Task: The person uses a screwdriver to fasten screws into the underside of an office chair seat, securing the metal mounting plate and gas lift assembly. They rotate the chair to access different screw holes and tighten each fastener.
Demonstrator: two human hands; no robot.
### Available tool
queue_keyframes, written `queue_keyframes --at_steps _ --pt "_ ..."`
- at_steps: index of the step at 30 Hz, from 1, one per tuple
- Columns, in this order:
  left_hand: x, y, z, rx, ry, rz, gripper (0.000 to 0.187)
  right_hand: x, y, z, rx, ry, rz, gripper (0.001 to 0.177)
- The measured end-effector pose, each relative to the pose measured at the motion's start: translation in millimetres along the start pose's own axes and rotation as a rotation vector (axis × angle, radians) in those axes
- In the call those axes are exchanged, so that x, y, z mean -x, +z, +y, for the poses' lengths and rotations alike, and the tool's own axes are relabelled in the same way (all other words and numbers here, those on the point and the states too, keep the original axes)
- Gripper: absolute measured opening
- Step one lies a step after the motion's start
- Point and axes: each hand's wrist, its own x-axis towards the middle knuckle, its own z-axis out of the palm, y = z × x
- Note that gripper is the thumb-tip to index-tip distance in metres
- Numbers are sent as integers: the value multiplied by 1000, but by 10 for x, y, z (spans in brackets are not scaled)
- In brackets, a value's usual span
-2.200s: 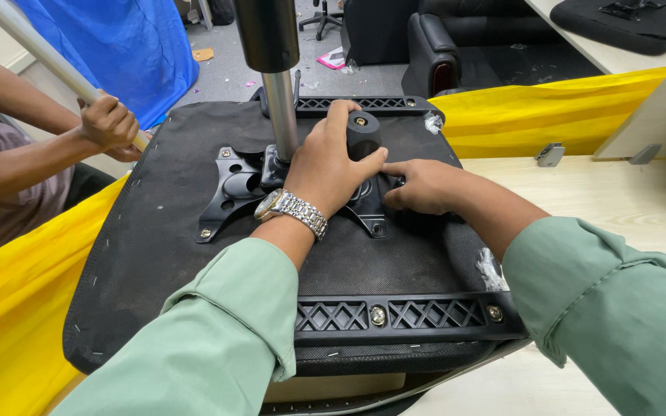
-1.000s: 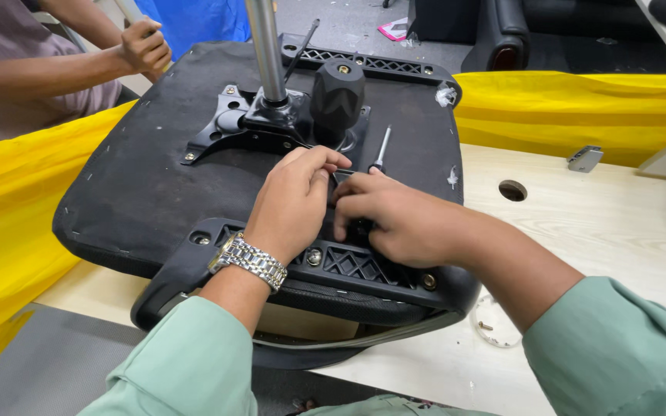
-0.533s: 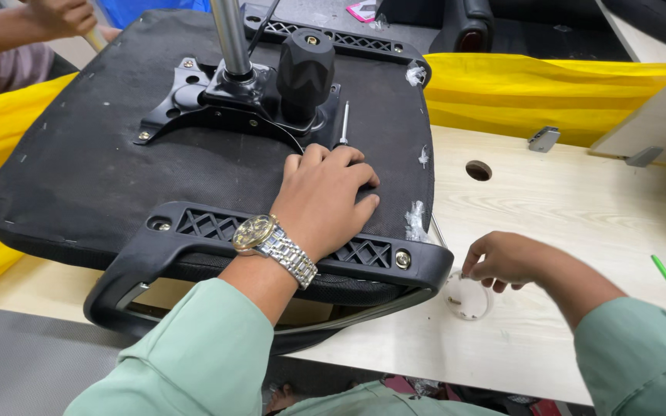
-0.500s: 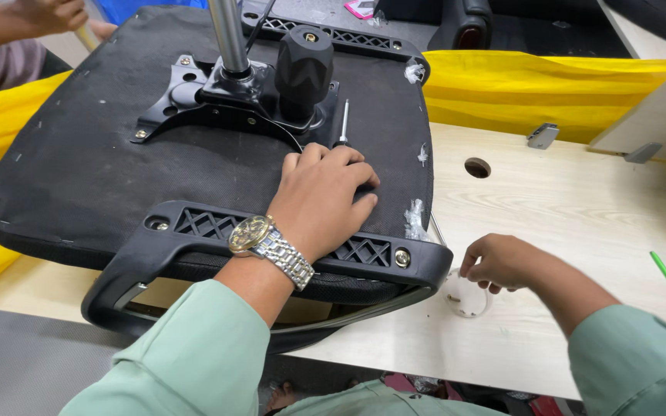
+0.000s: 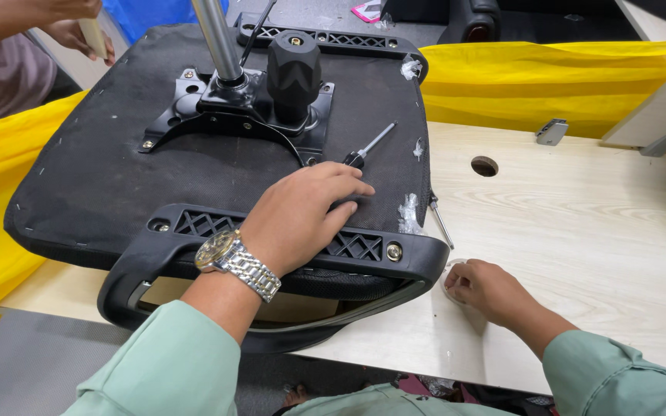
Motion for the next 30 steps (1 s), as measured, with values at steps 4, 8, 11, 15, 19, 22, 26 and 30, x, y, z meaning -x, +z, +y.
queue_keyframes --at_steps 4,8,11,15,19,22,26,30 --pt "73 -39 -6 31 -159 116 26 -93 51 195 -100 -44 84 20" --pt "9 -28 -123 -164 -380 268 25 -141 -143 268 -372 32 208 21" --pt "-43 -93 -270 -179 -462 197 34 -150 -490 169 -827 -20 299 22" --pt "-116 -242 -449 -173 -402 -17 42 -168 -1025 -251 -1235 -198 372 26" --pt "-64 -243 -515 -163 -397 1 33 -6 -1429 -848 -1399 -334 268 33" --pt "-98 -228 -518 -160 -386 34 30 -26 -1609 -1422 -1246 -449 216 30" --pt "-98 -203 -556 -126 -386 69 28 -161 -1519 -2102 -814 -552 219 24" --pt "-92 -241 -673 -51 -383 60 26 -196 -1299 -2419 -358 -529 454 16"
